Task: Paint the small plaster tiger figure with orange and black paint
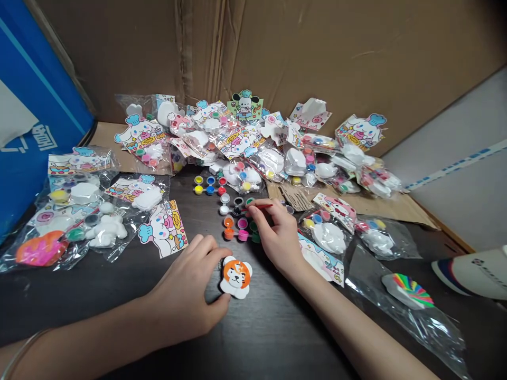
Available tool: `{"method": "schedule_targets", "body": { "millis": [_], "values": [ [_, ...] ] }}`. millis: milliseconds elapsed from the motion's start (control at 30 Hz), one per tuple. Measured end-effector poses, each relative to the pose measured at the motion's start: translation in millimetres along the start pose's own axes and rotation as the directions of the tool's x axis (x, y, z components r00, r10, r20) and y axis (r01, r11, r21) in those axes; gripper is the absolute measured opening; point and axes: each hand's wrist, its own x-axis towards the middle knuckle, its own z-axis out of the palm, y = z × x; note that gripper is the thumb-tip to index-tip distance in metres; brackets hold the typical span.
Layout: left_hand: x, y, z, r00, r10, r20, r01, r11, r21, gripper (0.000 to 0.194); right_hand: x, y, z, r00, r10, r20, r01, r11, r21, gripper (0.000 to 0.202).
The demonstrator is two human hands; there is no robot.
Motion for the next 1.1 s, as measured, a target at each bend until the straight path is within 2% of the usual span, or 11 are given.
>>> {"method": "schedule_targets", "body": {
  "millis": [167, 300, 367, 533, 667, 733, 867, 1100],
  "values": [
    [-0.1, 0.1, -0.9, 1.000, 0.003, 0.003, -0.003, 1.000, -0.003, 0.033, -0.1, 1.7, 1.5, 0.999, 0.025, -0.028, -0.024, 0.999, 0.041, 0.017],
    [1.0, 1.7, -2.8, 1.000, -0.008, 0.017, 0.008, 1.000, 0.000, 0.032, -3.6, -7.5, -4.7, 0.985, 0.134, -0.106, -0.102, 0.960, 0.260, 0.016],
    [1.4, 1.7, -3.1, 1.000, -0.003, 0.022, 0.003, 1.000, -0.003, 0.032, -10.3, -17.1, -10.9, 0.979, 0.171, -0.107, -0.122, 0.923, 0.366, 0.016],
    [1.6, -1.3, -0.6, 1.000, 0.014, 0.021, -0.014, 1.000, -0.006, 0.029, -40.7, -36.2, -18.8, 0.977, 0.214, 0.028, -0.203, 0.869, 0.451, 0.021],
    [1.9, -2.8, 2.1, 0.999, 0.021, 0.036, -0.021, 1.000, -0.001, 0.033, -55.9, -35.9, -13.6, 0.925, 0.350, 0.147, -0.374, 0.769, 0.518, 0.028],
    [1.6, -3.4, 3.4, 0.999, 0.038, 0.019, -0.038, 0.999, -0.007, 0.034, -56.2, -33.3, -11.1, 0.910, 0.366, 0.194, -0.411, 0.737, 0.536, 0.030],
    [0.4, -5.2, 4.9, 0.997, 0.082, -0.018, -0.082, 0.997, -0.016, 0.034, -50.7, -28.5, -10.5, 0.920, 0.327, 0.216, -0.392, 0.752, 0.530, 0.029],
    [0.2, -5.1, 3.4, 0.994, 0.113, -0.002, -0.113, 0.994, 0.005, 0.025, -48.7, -25.4, -13.9, 0.928, 0.266, 0.263, -0.362, 0.813, 0.457, 0.028]
  ]
}}
